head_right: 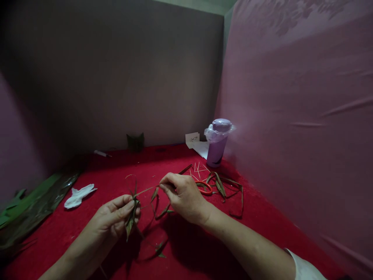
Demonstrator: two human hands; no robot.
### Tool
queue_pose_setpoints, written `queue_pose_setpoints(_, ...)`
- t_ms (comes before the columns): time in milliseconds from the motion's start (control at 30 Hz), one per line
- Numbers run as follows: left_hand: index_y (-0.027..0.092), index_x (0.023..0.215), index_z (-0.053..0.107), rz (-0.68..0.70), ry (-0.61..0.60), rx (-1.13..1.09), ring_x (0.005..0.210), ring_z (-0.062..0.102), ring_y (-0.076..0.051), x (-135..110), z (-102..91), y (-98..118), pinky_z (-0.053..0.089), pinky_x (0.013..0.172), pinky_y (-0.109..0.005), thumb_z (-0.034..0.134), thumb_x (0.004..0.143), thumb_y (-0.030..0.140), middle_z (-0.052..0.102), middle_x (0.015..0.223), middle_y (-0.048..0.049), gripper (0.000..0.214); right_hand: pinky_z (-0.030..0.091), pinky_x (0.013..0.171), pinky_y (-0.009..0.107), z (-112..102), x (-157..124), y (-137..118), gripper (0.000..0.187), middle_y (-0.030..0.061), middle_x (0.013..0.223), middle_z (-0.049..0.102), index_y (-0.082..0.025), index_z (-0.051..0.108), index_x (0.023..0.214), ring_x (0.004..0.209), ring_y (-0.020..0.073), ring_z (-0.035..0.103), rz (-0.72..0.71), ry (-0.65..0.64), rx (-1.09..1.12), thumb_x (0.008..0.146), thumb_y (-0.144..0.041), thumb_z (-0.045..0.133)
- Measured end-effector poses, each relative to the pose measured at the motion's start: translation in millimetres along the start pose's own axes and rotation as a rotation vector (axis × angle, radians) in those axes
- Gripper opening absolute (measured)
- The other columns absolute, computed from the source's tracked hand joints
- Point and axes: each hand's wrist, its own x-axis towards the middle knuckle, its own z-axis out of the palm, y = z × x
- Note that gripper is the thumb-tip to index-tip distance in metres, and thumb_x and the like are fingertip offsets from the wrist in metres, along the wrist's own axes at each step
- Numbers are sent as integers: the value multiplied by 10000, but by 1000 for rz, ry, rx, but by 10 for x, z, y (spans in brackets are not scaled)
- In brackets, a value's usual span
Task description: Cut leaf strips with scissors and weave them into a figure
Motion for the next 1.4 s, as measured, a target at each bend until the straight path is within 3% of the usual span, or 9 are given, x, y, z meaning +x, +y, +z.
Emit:
queue_pose_setpoints(233,151,733,621,-20,-21,39,514,535,-62,13,4,-47,450,523,-173,725,682,201,611,620,22,127,359,522,205,28,-50,-146,112,-34,595,513,-160,566,727,531,82,438,0,-72,97,837,-148,545)
queue_pose_setpoints(533,159,736,630,-24,-48,44,524,534,-66,3,16,-52,447,515,-172,725,683,212,600,629,25,121,400,502,192,97,-76,-179,103,-43,589,519,-162,567,761,511,70,470,146,-128,397,834,-118,511)
queue_pose_setpoints(700,177,722,612,-58,-133,109,435,474,-55,-38,24,-70,408,437,-171,679,732,269,536,560,46,115,404,496,183,159,-113,-165,168,-50,615,511,-177,577,809,516,66,473,129,-43,476,797,-36,485)
queue_pose_setpoints(833,178,720,604,-50,-139,132,431,460,-49,-39,23,-81,407,450,-176,674,737,277,518,562,49,122,413,496,188,182,-143,-168,154,-47,627,509,-186,583,875,516,69,483,126,-14,525,829,-81,480)
queue_pose_setpoints(1067,174,716,599,-92,-148,172,385,450,-54,-40,38,-116,397,411,-187,684,721,305,504,528,54,157,409,497,209,216,-168,-201,45,-46,611,523,-198,477,827,522,88,501,221,-22,523,869,-183,483)
queue_pose_setpoints(1300,158,740,619,-111,-142,128,398,463,-56,-43,66,-116,420,425,-191,697,710,289,523,541,41,156,427,594,222,223,-174,-229,120,-15,720,566,-184,574,847,631,97,507,145,-10,400,863,-124,471)
queue_pose_setpoints(1400,161,702,615,-91,-135,88,421,502,-62,-33,51,-107,436,445,-184,696,713,264,561,556,29,132,416,587,220,229,-161,-222,108,-20,707,560,-186,568,825,633,98,497,192,41,414,845,-115,488)
